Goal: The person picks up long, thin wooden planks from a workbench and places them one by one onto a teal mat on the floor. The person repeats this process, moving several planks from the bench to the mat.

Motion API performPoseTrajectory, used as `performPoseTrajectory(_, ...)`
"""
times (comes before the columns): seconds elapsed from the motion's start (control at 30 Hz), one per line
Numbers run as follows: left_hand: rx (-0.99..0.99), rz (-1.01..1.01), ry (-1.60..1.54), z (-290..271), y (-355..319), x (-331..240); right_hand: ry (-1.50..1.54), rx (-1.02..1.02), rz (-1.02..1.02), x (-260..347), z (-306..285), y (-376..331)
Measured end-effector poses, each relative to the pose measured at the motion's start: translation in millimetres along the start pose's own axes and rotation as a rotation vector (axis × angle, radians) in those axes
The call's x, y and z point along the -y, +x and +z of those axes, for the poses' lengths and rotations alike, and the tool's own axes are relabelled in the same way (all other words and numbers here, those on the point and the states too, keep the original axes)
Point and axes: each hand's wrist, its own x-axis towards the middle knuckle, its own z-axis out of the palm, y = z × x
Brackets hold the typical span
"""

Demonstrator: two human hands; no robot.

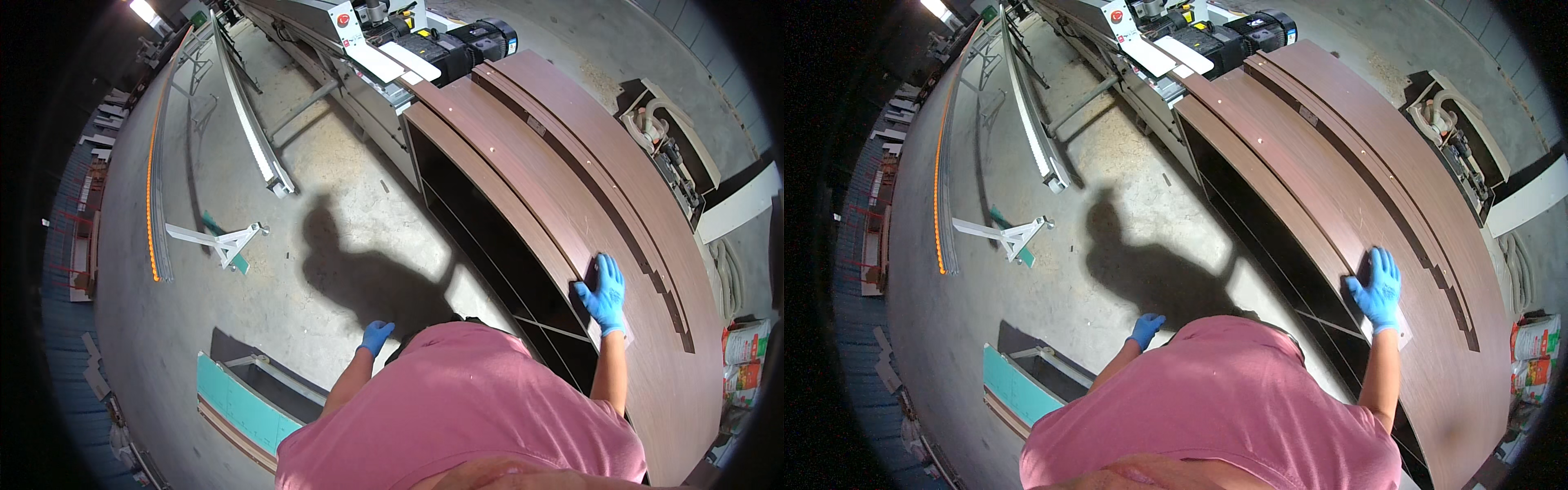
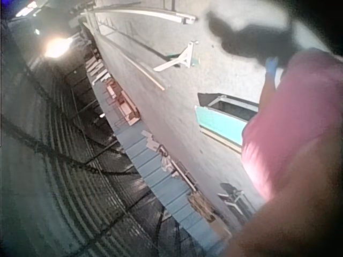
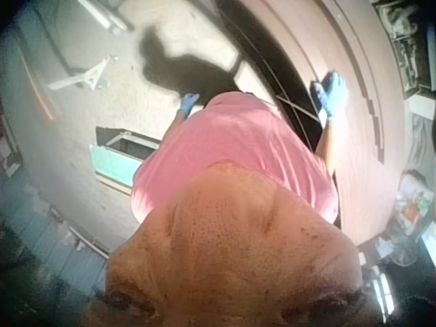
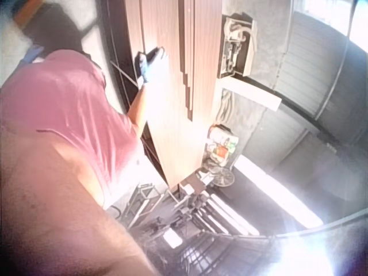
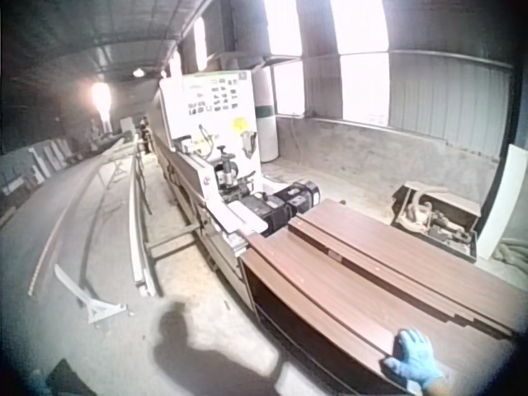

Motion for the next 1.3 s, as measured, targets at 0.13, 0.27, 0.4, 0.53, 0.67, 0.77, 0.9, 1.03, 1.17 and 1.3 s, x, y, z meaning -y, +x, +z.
performPoseTrajectory(0.13, -0.018, 0.044, -0.035, -1.1, -0.8, -5.4, 0.106, -0.126, -0.207, 68.0, 22.2, 82.7)
performPoseTrajectory(0.27, -0.074, 0.055, -0.068, -1.5, -7.0, -7.6, 0.123, -0.19, -0.231, 128.4, 40.2, 154.1)
performPoseTrajectory(0.4, -0.154, -0.045, -0.043, -6.2, -31.8, 26.0, 0.131, -0.107, -0.191, 177.7, 35.8, 200.1)
performPoseTrajectory(0.53, -0.149, -0.17, 0.001, -8.2, -55.8, 68.4, 0.139, -0.053, -0.111, 170.1, 64.5, 219.1)
performPoseTrajectory(0.67, -0.19, -0.18, 0.022, 1.0, -78.9, 80.5, 0.099, -0.214, -0.11, 149.1, 81.8, 203.3)
performPoseTrajectory(0.77, -0.192, -0.198, 0.015, 1.4, -76.8, 101.1, 0.14, -0.181, -0.112, 136.2, 75.7, 183.1)
performPoseTrajectory(0.9, -0.15, -0.197, 0.04, 0.6, -60.6, 86.5, 0.169, -0.162, -0.107, 115.7, 63.7, 155.3)
performPoseTrajectory(1.03, -0.088, -0.109, -0.039, 6.0, -42.5, 37.8, 0.14, -0.209, -0.119, 94.5, 54.1, 124.1)
performPoseTrajectory(1.17, -0.05, 0.017, -0.065, 8.4, -29.4, 11.5, 0.145, -0.198, -0.101, 75.9, 44.5, 95.8)
performPoseTrajectory(1.3, -0.077, 0.041, -0.028, 12.2, -20.4, 12.5, 0.149, -0.137, -0.062, 52.2, 43.1, 68.9)
